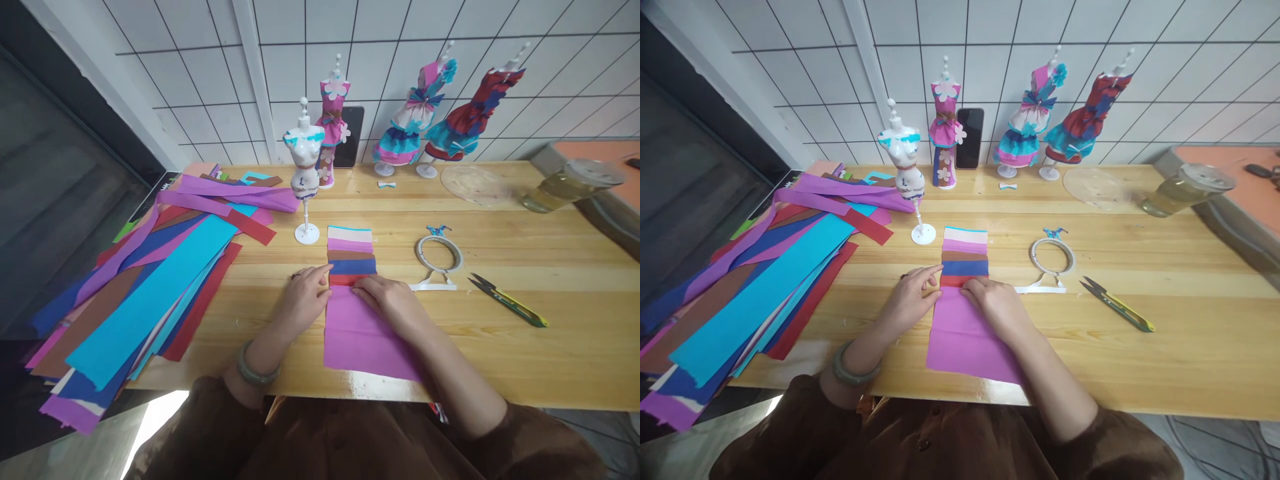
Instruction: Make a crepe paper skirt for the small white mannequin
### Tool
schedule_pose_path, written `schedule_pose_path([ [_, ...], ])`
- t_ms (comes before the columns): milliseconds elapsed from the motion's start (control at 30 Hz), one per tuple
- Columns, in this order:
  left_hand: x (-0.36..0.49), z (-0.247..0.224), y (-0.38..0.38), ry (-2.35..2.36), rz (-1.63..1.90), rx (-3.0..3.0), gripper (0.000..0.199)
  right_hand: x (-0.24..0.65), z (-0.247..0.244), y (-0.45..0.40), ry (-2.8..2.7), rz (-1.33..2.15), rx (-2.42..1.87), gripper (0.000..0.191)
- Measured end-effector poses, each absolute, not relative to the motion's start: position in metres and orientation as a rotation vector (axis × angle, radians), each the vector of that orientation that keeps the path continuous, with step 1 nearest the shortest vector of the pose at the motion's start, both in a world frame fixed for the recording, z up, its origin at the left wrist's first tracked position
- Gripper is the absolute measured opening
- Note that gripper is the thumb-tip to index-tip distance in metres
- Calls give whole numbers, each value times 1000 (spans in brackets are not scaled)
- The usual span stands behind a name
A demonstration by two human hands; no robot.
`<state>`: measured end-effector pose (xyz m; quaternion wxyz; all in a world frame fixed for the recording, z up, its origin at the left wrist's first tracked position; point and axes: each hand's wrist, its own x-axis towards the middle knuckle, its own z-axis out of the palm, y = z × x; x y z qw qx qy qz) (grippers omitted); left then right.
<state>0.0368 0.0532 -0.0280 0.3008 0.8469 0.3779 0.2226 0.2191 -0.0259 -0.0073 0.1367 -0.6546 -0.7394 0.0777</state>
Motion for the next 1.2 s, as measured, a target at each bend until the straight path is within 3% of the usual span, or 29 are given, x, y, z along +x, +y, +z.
schedule_pose_path([
  [1200, 43, -33, 56, 1083, 595, 2284, 40, 222, -7, -26, -2155, 163, -1920, 24],
])
